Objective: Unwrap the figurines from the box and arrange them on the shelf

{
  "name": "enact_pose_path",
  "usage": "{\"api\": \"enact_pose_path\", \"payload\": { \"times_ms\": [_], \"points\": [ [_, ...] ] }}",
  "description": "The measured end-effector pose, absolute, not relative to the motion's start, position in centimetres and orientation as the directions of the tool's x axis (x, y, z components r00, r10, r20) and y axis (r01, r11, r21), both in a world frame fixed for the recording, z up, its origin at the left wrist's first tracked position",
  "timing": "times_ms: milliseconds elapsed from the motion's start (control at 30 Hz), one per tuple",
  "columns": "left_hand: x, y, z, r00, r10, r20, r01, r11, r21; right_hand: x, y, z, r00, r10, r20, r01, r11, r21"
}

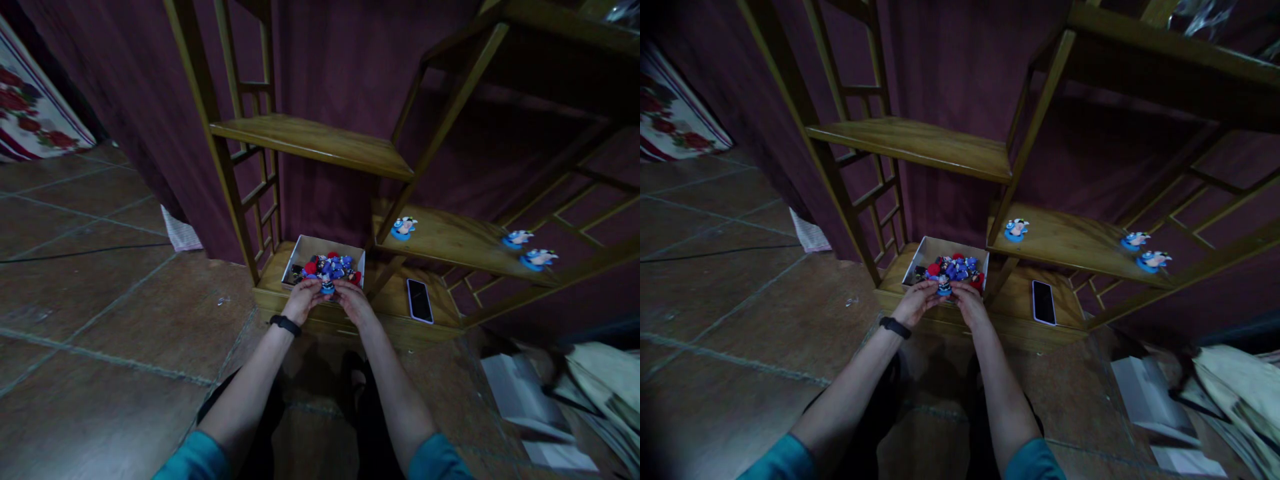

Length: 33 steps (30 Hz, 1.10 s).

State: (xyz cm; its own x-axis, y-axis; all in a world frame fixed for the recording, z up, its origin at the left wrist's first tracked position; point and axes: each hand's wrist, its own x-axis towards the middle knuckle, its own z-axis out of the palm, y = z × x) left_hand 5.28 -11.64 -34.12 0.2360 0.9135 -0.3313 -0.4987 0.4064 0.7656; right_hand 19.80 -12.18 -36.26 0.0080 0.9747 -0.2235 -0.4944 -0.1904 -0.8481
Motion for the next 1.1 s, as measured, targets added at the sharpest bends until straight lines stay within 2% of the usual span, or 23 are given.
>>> {"api": "enact_pose_path", "payload": {
  "times_ms": [500,1100],
  "points": [
    [4.96,-11.39,-34.54,0.245,0.902,-0.355,-0.477,0.431,0.766,19.7,-12.33,-36.08,-0.018,0.978,-0.21,-0.457,-0.195,-0.868],
    [4.87,-11.44,-34.67,0.166,0.909,-0.383,-0.459,0.415,0.786,19.57,-12.32,-36.62,-0.07,0.97,-0.231,-0.45,-0.237,-0.861]
  ]
}}
